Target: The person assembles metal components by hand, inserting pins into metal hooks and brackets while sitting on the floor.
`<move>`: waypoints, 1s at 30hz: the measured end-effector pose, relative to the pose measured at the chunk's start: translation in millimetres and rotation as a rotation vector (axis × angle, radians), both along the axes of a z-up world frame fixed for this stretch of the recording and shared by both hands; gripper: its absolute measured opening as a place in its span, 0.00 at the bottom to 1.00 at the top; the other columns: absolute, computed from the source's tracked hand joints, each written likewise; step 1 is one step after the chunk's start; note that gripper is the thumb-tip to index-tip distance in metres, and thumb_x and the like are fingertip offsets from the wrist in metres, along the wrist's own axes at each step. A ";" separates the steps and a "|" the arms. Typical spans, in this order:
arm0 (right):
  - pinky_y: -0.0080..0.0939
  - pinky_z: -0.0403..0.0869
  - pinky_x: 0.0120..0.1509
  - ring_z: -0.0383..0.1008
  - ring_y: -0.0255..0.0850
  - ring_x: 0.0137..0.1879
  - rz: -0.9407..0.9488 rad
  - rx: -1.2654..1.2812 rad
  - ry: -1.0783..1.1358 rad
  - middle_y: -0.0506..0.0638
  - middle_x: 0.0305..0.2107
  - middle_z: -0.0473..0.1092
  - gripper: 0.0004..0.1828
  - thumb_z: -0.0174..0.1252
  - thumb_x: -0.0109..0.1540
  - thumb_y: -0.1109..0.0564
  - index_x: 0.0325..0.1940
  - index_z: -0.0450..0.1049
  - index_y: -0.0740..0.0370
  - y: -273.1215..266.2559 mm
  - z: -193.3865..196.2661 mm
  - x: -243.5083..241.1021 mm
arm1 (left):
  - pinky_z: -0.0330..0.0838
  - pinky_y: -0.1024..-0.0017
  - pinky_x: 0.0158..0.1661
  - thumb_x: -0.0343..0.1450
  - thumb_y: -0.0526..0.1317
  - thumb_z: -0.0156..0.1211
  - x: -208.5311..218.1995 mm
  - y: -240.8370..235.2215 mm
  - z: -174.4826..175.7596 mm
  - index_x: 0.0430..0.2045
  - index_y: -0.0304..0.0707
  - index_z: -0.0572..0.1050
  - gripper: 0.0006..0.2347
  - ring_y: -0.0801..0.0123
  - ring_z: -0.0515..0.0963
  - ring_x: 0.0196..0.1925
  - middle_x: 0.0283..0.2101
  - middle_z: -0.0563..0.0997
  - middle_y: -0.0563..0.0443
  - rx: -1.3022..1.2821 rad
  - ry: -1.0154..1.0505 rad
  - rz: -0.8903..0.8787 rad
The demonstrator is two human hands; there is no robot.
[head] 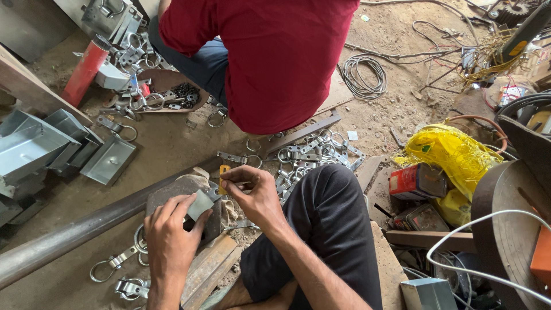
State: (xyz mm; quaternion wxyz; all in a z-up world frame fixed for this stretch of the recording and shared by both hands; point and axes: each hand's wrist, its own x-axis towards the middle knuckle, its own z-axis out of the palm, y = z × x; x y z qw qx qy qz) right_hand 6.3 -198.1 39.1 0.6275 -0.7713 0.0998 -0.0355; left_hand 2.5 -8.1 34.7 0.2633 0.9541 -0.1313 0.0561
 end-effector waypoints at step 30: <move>0.35 0.80 0.47 0.81 0.34 0.41 -0.001 0.006 0.003 0.50 0.36 0.82 0.09 0.66 0.61 0.58 0.45 0.82 0.61 0.7 2.8 -0.9 | 0.69 0.60 0.51 0.61 0.46 0.74 0.9 1.5 -5.9 0.44 0.38 0.82 0.20 0.61 0.82 0.46 0.47 0.85 0.52 0.014 0.022 -0.012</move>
